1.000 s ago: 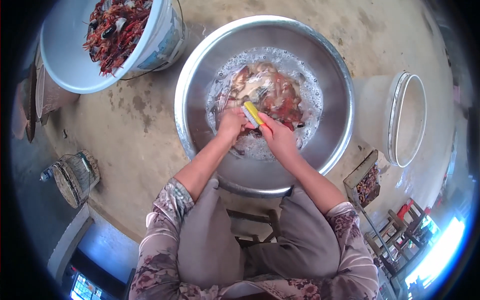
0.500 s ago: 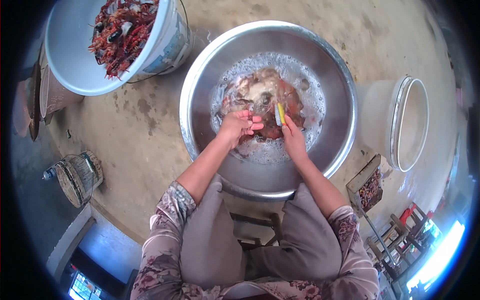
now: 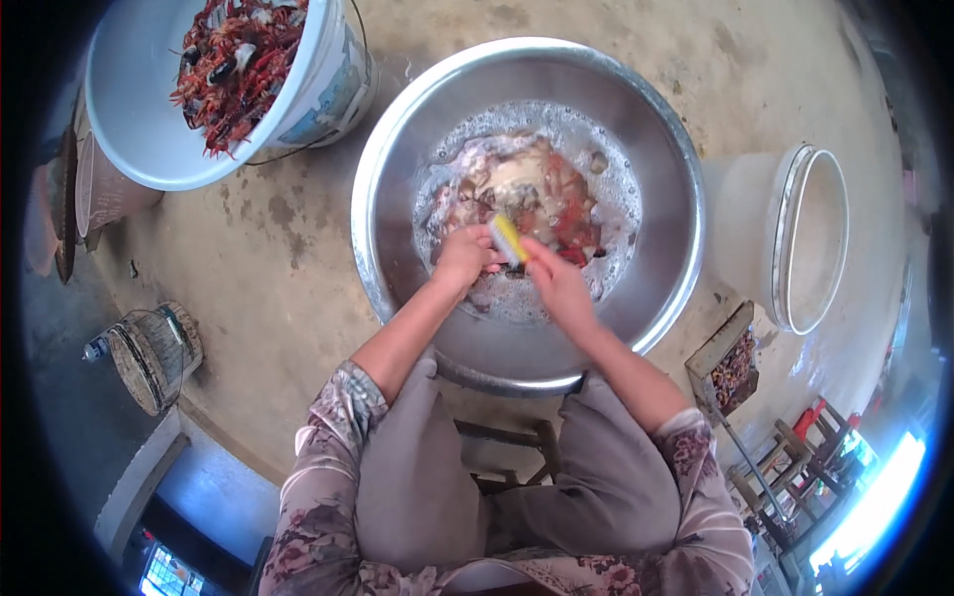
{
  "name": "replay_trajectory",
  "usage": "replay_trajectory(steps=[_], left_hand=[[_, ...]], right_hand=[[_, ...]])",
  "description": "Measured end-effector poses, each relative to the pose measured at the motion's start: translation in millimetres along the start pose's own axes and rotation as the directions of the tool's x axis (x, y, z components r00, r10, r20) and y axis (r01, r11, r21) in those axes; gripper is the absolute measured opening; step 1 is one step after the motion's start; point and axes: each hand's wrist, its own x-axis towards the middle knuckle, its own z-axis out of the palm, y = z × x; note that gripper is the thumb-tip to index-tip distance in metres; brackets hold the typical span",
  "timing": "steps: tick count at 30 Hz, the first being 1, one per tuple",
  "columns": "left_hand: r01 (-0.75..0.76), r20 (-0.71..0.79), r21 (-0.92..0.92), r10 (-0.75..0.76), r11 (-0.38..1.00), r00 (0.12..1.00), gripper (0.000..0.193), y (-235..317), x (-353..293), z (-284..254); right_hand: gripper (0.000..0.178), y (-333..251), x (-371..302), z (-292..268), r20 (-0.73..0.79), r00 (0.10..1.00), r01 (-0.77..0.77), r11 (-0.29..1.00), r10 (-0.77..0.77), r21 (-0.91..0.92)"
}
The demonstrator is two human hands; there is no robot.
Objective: The person cleans crayfish by hand in a basin of water using a small brush. They pick up individual crayfish from a bucket, scrub them with the brush, and place them back into a container.
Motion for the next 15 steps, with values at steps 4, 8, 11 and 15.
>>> replay_trajectory(steps=[4, 8, 11, 15], left_hand=[[0.01, 0.114, 0.063, -0.017, 0.998, 0.993, 0.028, 8.7, -7.7, 19.6], [-0.411, 0.16, 0.578, 0.396, 0.705, 0.904, 0.025, -29.7, 9.2, -5.5], [-0.354, 0.225, 0.911, 0.462, 0.214, 0.858, 0.028, 1.1, -20.7, 20.3], [-0.284, 0.222, 0.945, 0.317, 0.164, 0.922, 0.039, 8.1, -25.1, 23.2]], right_hand=[[0.036, 28.8, 27.8, -8.6, -0.323, 0.944, 0.079, 0.896, 0.074, 0.436], [0.047, -6.5, 39.6, -7.5, -0.021, 0.934, -0.176, 0.512, 0.356, 0.841], [0.054, 2.4, 48.3, -5.9, 0.089, 0.9, -0.338, 0.554, 0.427, 0.76], [0.053, 13.6, 55.1, -4.7, 0.204, 0.912, -0.346, 0.398, 0.356, 0.85]])
